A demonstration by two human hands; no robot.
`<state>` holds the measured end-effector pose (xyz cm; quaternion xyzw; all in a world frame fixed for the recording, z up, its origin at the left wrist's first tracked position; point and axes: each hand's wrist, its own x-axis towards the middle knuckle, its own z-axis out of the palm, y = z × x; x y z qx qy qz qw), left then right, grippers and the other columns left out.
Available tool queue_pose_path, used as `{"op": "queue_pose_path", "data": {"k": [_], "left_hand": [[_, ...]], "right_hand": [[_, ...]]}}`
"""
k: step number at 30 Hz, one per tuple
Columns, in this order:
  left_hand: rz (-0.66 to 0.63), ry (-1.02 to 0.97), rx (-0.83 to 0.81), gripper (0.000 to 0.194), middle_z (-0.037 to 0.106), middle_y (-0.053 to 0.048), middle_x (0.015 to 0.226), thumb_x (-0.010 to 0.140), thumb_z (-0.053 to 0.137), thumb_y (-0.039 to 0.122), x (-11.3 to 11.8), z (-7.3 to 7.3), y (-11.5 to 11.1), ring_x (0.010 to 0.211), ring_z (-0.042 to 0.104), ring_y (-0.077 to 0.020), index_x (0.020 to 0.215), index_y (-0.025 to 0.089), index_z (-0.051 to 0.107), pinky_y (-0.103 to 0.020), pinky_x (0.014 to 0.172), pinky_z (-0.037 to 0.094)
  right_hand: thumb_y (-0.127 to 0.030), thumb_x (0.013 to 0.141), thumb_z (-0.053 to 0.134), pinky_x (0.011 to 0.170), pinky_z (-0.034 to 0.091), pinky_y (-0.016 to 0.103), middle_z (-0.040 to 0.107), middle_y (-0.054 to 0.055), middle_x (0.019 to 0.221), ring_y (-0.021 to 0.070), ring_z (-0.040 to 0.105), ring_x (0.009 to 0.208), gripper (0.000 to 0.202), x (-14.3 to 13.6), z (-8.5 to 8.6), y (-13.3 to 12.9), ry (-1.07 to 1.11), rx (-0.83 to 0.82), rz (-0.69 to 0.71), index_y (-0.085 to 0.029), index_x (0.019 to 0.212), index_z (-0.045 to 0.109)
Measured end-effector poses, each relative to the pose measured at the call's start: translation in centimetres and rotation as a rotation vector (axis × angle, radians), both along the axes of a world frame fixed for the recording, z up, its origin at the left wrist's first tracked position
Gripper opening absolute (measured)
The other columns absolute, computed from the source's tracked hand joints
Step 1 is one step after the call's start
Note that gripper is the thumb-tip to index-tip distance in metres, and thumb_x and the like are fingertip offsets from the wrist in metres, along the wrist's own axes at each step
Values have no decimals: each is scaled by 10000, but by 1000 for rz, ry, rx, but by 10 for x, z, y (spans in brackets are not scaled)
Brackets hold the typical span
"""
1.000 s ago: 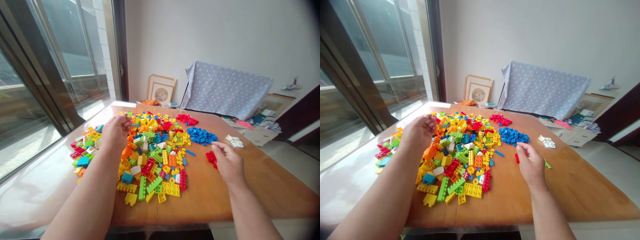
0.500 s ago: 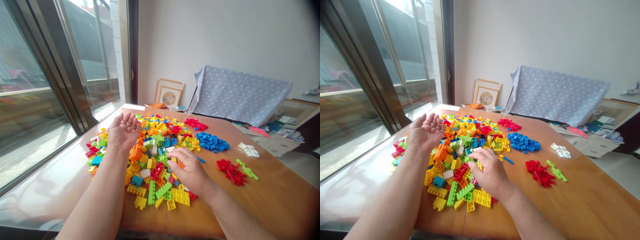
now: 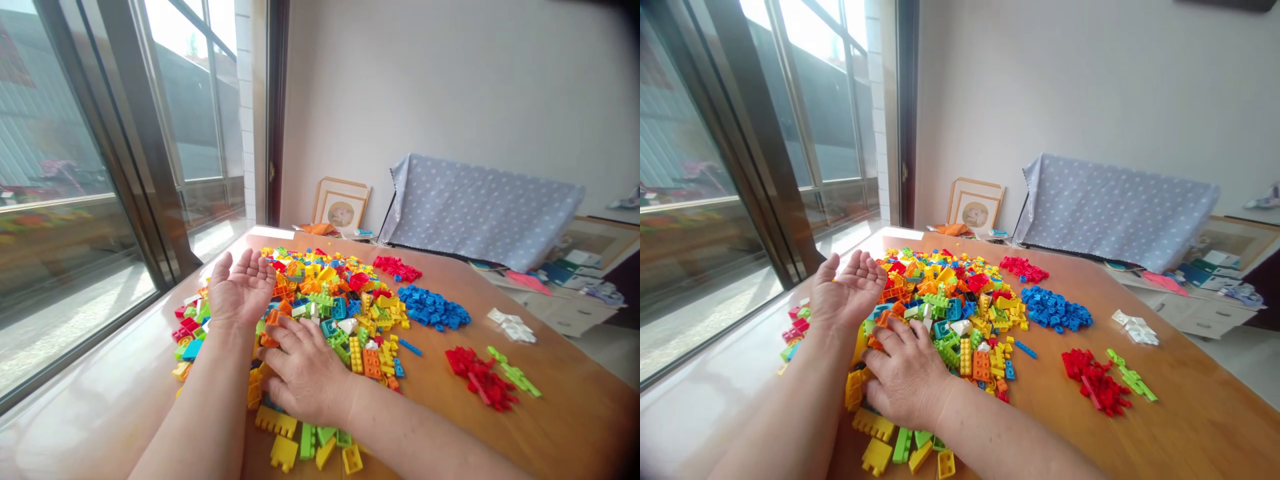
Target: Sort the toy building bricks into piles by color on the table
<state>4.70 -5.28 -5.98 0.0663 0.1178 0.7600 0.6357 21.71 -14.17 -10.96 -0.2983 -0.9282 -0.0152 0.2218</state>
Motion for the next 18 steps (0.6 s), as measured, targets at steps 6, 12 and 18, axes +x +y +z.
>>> {"op": "queue_pose_path", "data": {"k": [6, 12, 18], "left_hand": [[-10, 42, -30, 279, 683, -68, 897, 877, 652, 361, 1, -5, 4, 788, 683, -166, 1026, 126, 657, -317, 727, 588], [3, 89, -65, 276, 688, -73, 894, 868, 664, 352, 2, -8, 8, 767, 679, -166, 1010, 116, 663, -308, 707, 581], [15, 120, -109, 233, 705, -62, 871, 863, 665, 350, 4, -10, 9, 746, 678, -167, 983, 150, 669, -304, 691, 574]], "right_hand": [[-332, 972, 534, 1201, 216, 556, 554, 56, 1459, 299, 359, 1445, 244, 5, -5, 16, -2, 36, -80, -264, 1172, 656], [-240, 942, 557, 1198, 257, 539, 537, 53, 1484, 289, 404, 1418, 260, 11, -3, 30, 64, 11, -147, -259, 1197, 606], [-104, 878, 519, 1053, 433, 429, 670, 79, 1193, 240, 594, 1152, 239, 21, -10, 62, 253, -32, -190, -223, 1078, 574]]}}
